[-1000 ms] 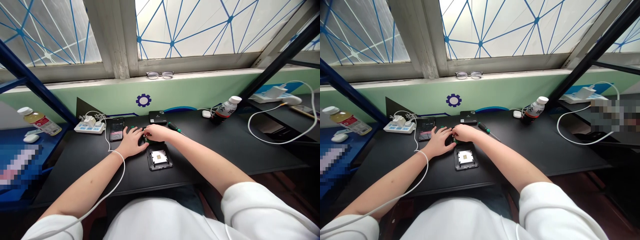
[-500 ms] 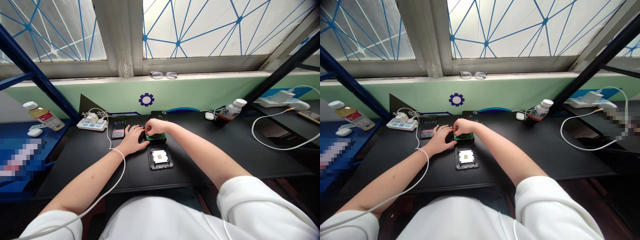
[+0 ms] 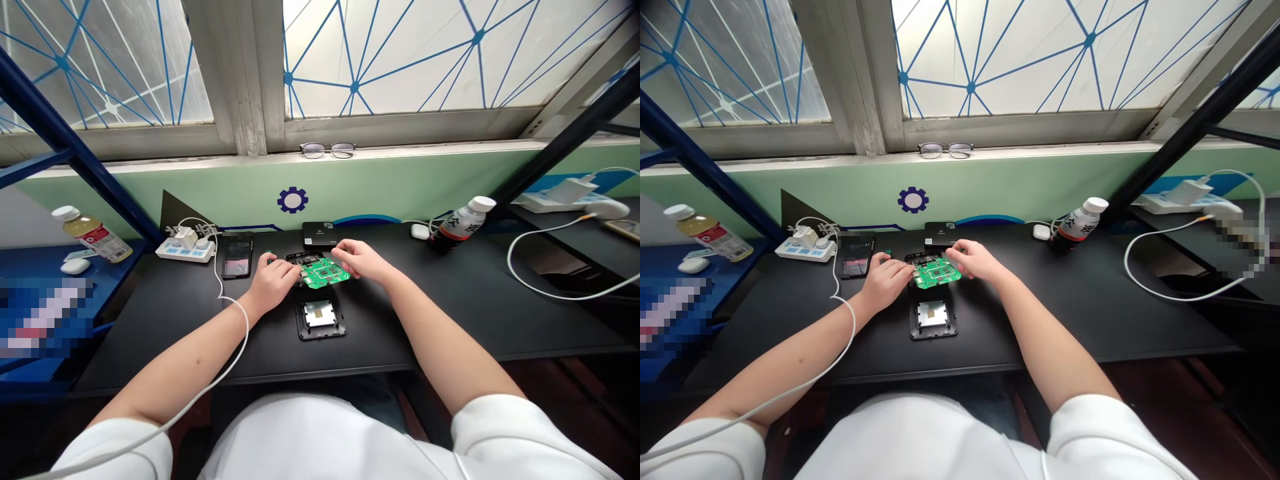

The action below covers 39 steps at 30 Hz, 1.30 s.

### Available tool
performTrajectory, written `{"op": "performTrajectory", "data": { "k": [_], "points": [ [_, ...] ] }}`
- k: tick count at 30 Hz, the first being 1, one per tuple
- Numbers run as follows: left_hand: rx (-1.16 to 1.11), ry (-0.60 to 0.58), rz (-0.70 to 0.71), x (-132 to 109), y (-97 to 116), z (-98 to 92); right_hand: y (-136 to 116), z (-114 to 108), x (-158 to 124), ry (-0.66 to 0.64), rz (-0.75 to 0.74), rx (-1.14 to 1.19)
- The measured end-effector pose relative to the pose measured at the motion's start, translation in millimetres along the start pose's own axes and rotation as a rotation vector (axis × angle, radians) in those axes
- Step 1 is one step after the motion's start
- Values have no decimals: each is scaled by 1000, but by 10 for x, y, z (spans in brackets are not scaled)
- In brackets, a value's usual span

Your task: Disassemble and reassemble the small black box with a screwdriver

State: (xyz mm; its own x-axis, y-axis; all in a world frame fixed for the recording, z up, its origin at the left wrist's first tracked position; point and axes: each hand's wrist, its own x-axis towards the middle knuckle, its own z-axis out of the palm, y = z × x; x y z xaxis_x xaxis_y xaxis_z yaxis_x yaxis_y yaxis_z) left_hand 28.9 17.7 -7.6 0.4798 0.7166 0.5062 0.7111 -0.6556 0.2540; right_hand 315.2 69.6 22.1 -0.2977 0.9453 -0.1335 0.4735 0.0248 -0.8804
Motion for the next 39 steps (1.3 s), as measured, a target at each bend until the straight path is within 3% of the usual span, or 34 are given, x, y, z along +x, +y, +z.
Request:
{"op": "performTrajectory", "data": {
  "k": [3, 8, 13, 19, 28, 39],
  "points": [
    [-14, -29, 19, 2, 46, 22, 15, 29, -18, -83, 77, 175],
    [-23, -29, -104, 6, -59, 10, 43, -136, 5, 117, 34, 273],
    [-37, -236, -195, 6, -220, -115, 187, -441, 24, 251, 53, 182],
    [-34, -387, -230, 57, -183, -151, 268, -342, 81, 234, 38, 57],
    [-51, -339, -331, 46, -253, -196, 269, -268, 95, 226, 24, -155],
    [-29, -331, -323, 58, -348, -106, 125, -187, 47, 276, 71, -570]
  ]
}}
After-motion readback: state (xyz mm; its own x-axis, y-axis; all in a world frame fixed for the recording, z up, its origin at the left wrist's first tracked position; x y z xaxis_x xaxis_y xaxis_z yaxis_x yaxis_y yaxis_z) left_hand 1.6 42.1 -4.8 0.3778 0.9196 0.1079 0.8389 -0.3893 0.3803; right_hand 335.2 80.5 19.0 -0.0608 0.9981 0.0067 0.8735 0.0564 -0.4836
